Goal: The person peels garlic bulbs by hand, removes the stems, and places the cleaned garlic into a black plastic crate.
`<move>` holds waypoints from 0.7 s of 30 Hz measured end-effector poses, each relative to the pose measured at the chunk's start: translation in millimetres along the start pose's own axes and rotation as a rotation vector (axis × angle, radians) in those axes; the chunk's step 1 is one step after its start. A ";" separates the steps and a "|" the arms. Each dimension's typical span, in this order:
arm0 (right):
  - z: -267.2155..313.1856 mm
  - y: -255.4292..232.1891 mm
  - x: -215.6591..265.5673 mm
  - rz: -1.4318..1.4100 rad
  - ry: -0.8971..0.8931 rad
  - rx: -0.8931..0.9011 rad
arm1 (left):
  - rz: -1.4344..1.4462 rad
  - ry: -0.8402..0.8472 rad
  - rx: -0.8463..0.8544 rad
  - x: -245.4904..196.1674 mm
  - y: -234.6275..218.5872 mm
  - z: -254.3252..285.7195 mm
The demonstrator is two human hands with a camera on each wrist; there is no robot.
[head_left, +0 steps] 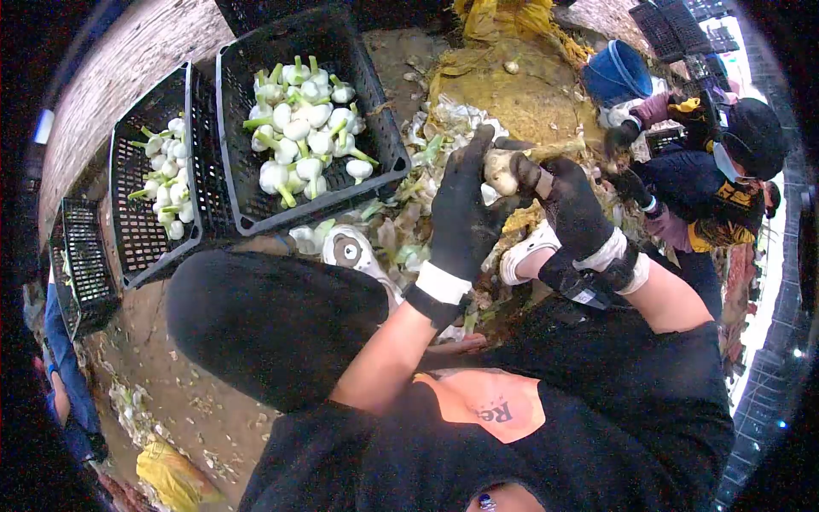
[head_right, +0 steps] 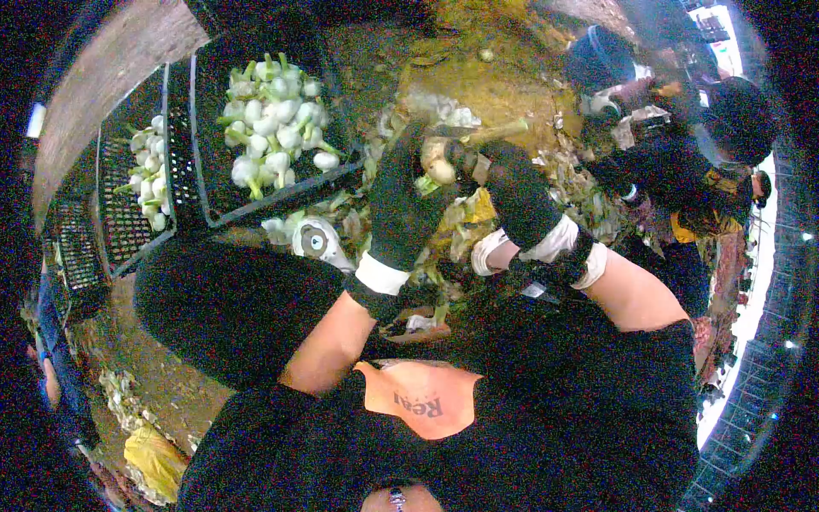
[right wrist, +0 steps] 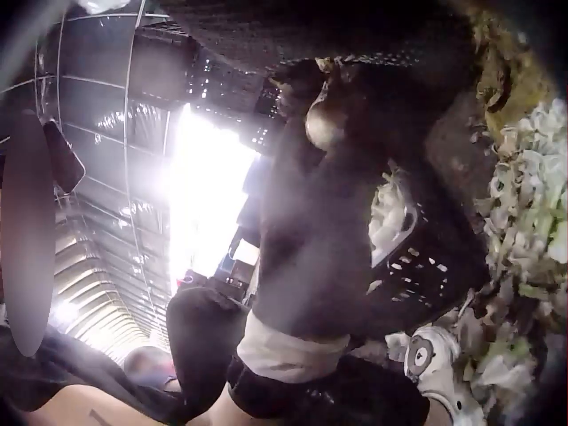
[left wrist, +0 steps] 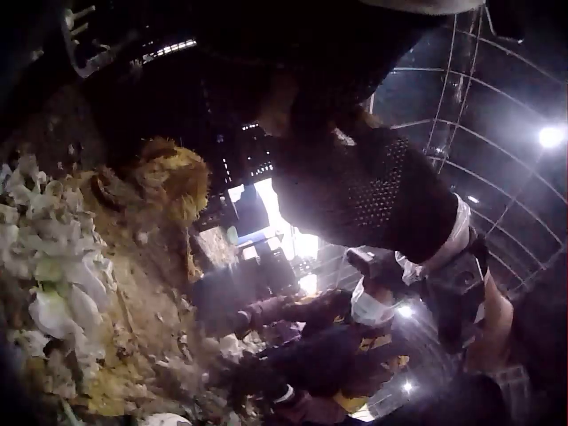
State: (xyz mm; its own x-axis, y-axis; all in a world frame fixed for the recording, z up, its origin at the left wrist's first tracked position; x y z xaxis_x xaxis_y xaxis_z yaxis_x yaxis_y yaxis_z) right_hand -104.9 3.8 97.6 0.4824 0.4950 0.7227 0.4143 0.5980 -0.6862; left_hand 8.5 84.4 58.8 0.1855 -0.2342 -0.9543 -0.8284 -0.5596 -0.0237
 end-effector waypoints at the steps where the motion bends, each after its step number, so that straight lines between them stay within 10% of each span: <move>1: -0.7 1.9 -1.1 -0.226 0.134 -0.025 | -0.037 0.058 0.006 -5.9 -2.8 -1.2; 3: 1.8 -0.8 3.8 -0.453 0.267 -0.046 | 0.034 0.033 -0.024 -5.7 -4.6 0.7; 5: 4.7 -11.1 35.6 0.330 -0.124 0.068 | 0.107 0.008 -0.053 0.5 -1.3 3.3; 10: 1.0 -3.2 2.5 -0.074 -0.061 -0.035 | 0.731 -0.519 0.032 28.8 10.0 9.8; 12: -3.0 1.0 -13.9 -0.253 0.104 -0.018 | 0.724 -0.485 0.003 29.3 10.6 14.5; 15: -8.2 -5.1 -10.8 -0.102 -0.112 -0.046 | 0.756 -0.294 0.046 28.8 8.1 11.2; 17: -11.3 0.0 -0.6 -0.115 -0.150 -0.050 | 0.754 -0.558 0.213 33.2 8.7 13.2; 21: -5.9 -1.9 -2.4 0.082 -0.048 -0.096 | 0.627 -0.501 0.214 28.9 14.4 11.5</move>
State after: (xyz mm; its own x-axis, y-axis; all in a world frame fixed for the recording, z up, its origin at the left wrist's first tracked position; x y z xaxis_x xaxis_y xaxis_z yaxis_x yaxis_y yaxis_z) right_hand -102.2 -2.2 96.7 0.4809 0.5708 0.6655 0.4485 0.4921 -0.7461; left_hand -4.1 78.7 27.5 -0.5596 -0.0428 -0.8277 -0.7916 -0.2682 0.5490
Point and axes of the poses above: each hand's wrist, its own z-axis away from the middle knuckle, its own y-axis out of the palm, x = y × z, the point moved 6 cm from there along -z, towards the middle knuckle, and after that the axes turned 4 degrees about -z, right-handed, at the moved point
